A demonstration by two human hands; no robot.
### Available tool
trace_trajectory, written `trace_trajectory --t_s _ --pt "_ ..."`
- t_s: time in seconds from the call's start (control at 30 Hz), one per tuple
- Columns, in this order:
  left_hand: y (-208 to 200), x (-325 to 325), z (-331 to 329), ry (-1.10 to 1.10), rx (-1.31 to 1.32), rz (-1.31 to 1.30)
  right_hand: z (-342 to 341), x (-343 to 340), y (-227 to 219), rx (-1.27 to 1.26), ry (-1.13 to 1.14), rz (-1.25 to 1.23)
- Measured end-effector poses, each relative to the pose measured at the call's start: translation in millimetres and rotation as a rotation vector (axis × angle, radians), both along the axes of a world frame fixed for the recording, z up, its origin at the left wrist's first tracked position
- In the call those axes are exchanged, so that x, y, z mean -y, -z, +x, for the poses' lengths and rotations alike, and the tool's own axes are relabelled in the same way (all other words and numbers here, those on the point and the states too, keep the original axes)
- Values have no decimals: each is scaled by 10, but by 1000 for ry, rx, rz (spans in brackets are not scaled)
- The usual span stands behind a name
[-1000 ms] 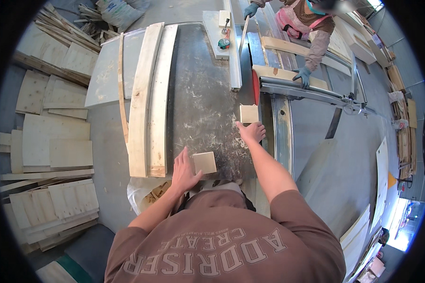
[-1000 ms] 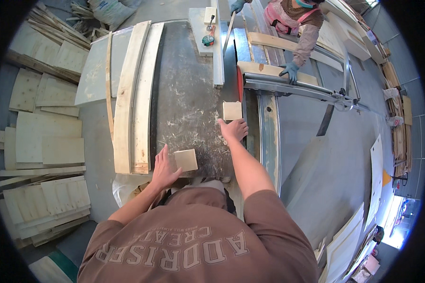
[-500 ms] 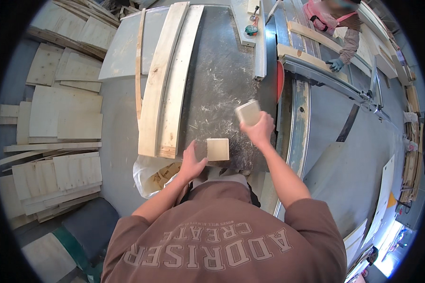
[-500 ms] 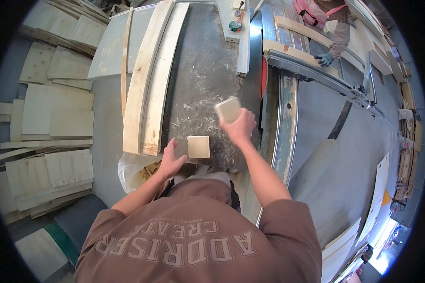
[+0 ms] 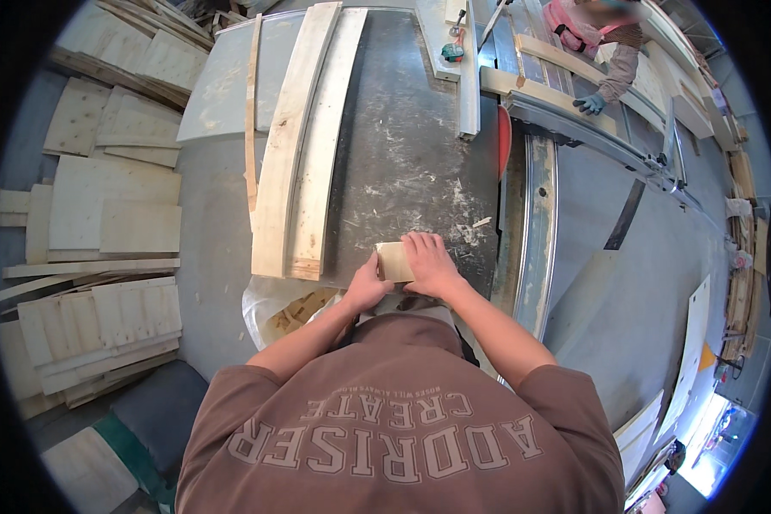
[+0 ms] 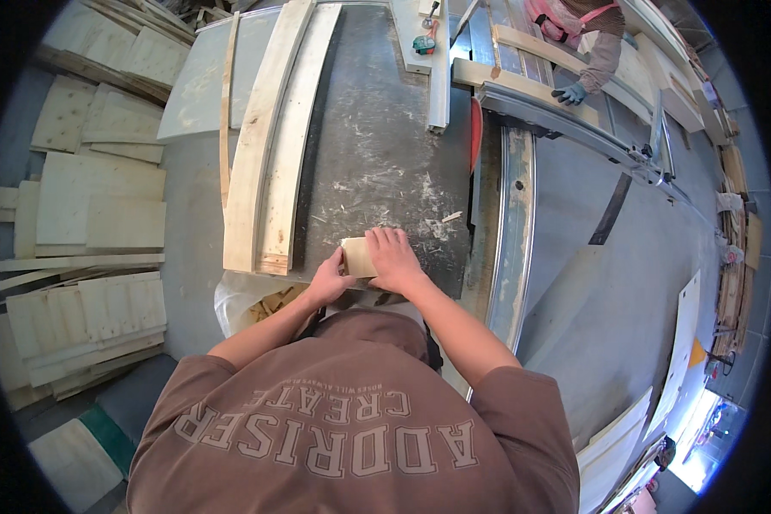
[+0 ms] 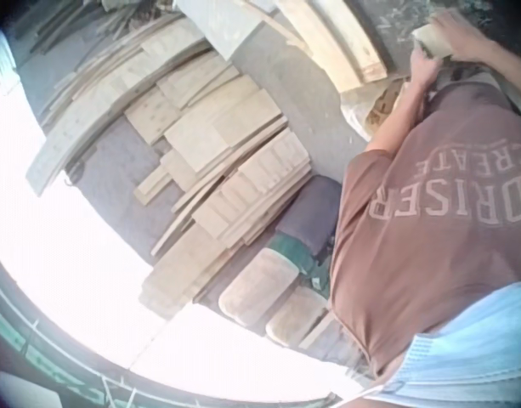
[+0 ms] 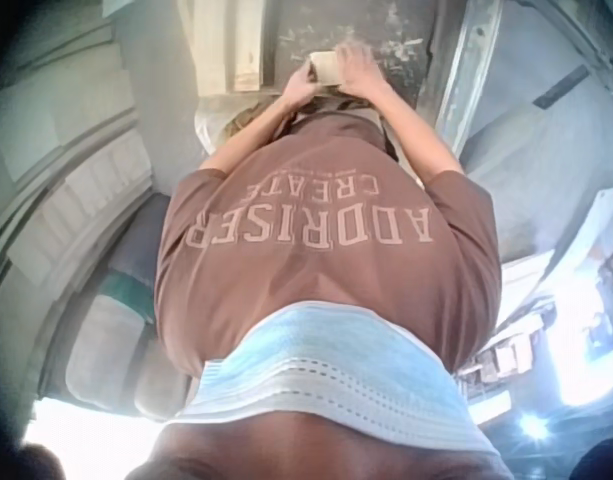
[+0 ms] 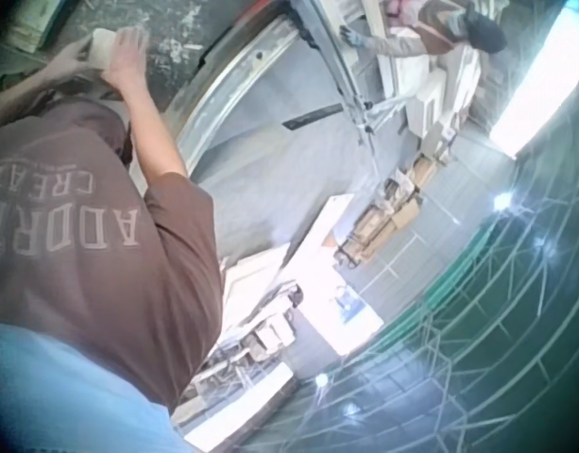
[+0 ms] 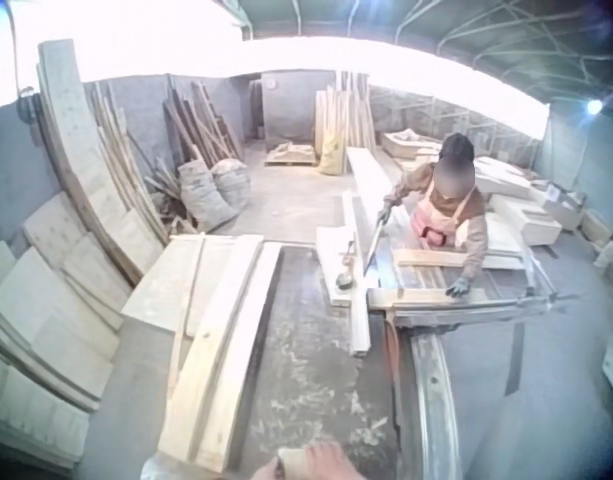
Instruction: The person repeatedly picks up small rectangular wooden blocks, places them on a table saw, and pushes them through the blade to cut them. The person then collects the cut pieces and places them into a white bag. Another person is visible in the background also working with wood.
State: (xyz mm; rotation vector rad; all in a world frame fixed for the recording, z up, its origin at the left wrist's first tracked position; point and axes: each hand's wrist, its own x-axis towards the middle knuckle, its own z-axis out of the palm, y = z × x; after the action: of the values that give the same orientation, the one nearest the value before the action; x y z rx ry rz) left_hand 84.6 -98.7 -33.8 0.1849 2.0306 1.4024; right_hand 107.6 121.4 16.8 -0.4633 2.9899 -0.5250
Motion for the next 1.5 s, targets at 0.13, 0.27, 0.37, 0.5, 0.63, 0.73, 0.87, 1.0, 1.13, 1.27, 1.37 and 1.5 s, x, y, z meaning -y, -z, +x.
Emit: trace_trajectory --t_s 0.13,0.27,0.37,0.5,0.63,0.73,0.87,1.0,1.13,1.27,1.37,1.5 --pt "-227 -62 -21 82 42 -189 12 77 84 89 0 74" --pt "-355 -119 -18 102 24 -252 46 110 64 86 18 90" --pt "-315 -116 1 101 -2 -240 51 127 30 135 23 75" --pt "-324 -143 -5 99 -6 -240 82 75 44 143 28 11" --pt "-156 -145 -1 -7 36 -173 276 158 328 94 378 -408" --pt "169 -119 -6 -82 109 -50 426 226 1000 220 630 -899" --pt "229 -134 8 -115 133 -31 343 380 690 574 669 -1324" --pt "79 -180 26 -95 138 -42 353 350 710 584 672 -1340" --pt "-134 -172 -34 -76 134 -53 370 250 780 512 659 -1042" --pt "180 91 -147 -223 -84 -100 354 220 141 174 320 -277" --pt "-88 85 -320 -149 -274 -176 282 167 10 133 158 -116" --pt "-239 68 -495 49 -346 -238 193 175 99 94 118 43"
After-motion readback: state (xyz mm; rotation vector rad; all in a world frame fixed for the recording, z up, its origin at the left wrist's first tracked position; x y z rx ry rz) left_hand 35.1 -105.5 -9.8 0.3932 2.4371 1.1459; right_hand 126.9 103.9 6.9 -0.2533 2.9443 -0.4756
